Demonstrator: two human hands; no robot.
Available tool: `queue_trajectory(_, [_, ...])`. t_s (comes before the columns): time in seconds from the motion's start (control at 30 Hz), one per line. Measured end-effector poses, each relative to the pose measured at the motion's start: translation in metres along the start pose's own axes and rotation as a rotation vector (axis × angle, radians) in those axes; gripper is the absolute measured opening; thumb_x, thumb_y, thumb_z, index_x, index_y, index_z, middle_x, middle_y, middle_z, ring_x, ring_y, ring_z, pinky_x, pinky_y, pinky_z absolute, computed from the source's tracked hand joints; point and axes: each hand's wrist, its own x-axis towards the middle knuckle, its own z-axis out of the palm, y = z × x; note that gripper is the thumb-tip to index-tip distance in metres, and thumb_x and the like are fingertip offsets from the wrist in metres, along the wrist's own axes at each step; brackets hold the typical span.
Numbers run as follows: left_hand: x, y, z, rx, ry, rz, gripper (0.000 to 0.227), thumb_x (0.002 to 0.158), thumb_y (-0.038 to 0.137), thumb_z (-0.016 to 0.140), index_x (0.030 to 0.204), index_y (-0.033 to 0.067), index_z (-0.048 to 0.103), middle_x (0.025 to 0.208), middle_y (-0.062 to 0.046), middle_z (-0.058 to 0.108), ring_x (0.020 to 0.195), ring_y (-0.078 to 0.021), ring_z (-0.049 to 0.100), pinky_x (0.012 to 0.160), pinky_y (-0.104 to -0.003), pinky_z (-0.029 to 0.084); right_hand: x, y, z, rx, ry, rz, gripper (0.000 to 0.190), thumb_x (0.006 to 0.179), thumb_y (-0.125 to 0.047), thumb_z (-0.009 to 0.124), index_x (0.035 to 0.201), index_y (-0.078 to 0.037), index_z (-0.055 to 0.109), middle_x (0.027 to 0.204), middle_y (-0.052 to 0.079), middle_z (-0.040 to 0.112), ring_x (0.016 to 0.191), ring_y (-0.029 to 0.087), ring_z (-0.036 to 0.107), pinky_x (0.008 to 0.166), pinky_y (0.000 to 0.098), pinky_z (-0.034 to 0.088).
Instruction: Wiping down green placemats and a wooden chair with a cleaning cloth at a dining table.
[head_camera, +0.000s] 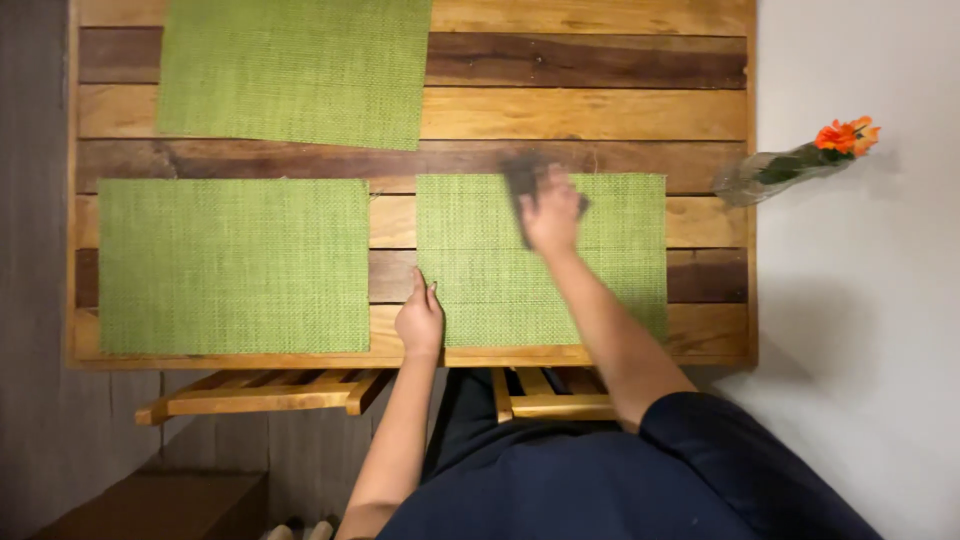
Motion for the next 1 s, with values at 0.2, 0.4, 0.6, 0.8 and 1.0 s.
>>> queue_trajectory(0.2, [0.001, -0.004, 0.007, 0.007, 0.008, -0.002, 0.048, 0.098, 0.024, 0.061, 0.145, 0.0118, 0.059, 0.070, -0.017, 0.068, 0.060, -0.0362, 0.065, 0.056, -0.048, 0.051, -0.006, 0.125, -0.046, -0.032, 0.136, 0.331, 0.069, 0.103, -0.046, 0.048, 0.154, 0.000, 0.042, 0.168, 0.020, 0.026, 0.151, 0.043, 0.021, 0.122, 0.0594, 0.016])
queue_trajectory(0.4, [0.003, 0.006, -0.007, -0.010, 0.015, -0.023, 0.049, 0.098, 0.028, 0.064, 0.145, 0.0152, 0.060, 0.071, -0.020, 0.068, 0.061, -0.0392, 0.064, 0.057, -0.050, 0.051, -0.034, 0.190, -0.066, -0.058, 0.221, 0.503, 0.066, 0.109, -0.047, 0.041, 0.152, 0.004, 0.044, 0.167, 0.025, 0.024, 0.156, 0.041, 0.016, 0.125, 0.0599, 0.012])
queue_trajectory(0.6, [0.011, 0.000, -0.013, -0.253, -0.003, -0.026, 0.054, 0.096, 0.028, 0.066, 0.147, 0.0120, 0.058, 0.086, -0.025, 0.070, 0.074, -0.0402, 0.068, 0.068, -0.049, 0.054, -0.056, 0.122, -0.070, 0.159, 0.461, 0.746, 0.060, 0.108, -0.032, 0.055, 0.151, 0.004, 0.037, 0.163, 0.027, 0.031, 0.151, 0.040, 0.024, 0.123, 0.0583, 0.016])
queue_trajectory(0.8, [0.050, -0.001, -0.003, -0.351, -0.056, -0.184, 0.051, 0.094, 0.029, 0.071, 0.139, 0.0057, 0.060, 0.100, -0.024, 0.073, 0.089, -0.0369, 0.070, 0.083, -0.044, 0.056, -0.057, -0.061, -0.027, 0.136, 0.322, 0.265, 0.056, 0.092, -0.020, 0.064, 0.144, -0.005, 0.048, 0.127, 0.013, 0.063, 0.102, 0.024, 0.065, 0.087, 0.0460, 0.058])
queue_trajectory(1.0, [0.083, -0.055, 0.060, -0.477, 0.029, 0.133, 0.048, 0.092, 0.014, 0.071, 0.138, 0.0006, 0.061, 0.113, -0.023, 0.071, 0.099, -0.0328, 0.068, 0.085, -0.041, 0.055, -0.073, -0.147, 0.008, 0.146, -0.200, -0.268, 0.060, 0.100, -0.045, 0.052, 0.152, -0.015, 0.043, 0.164, 0.018, 0.029, 0.152, 0.039, 0.022, 0.116, 0.0674, 0.018])
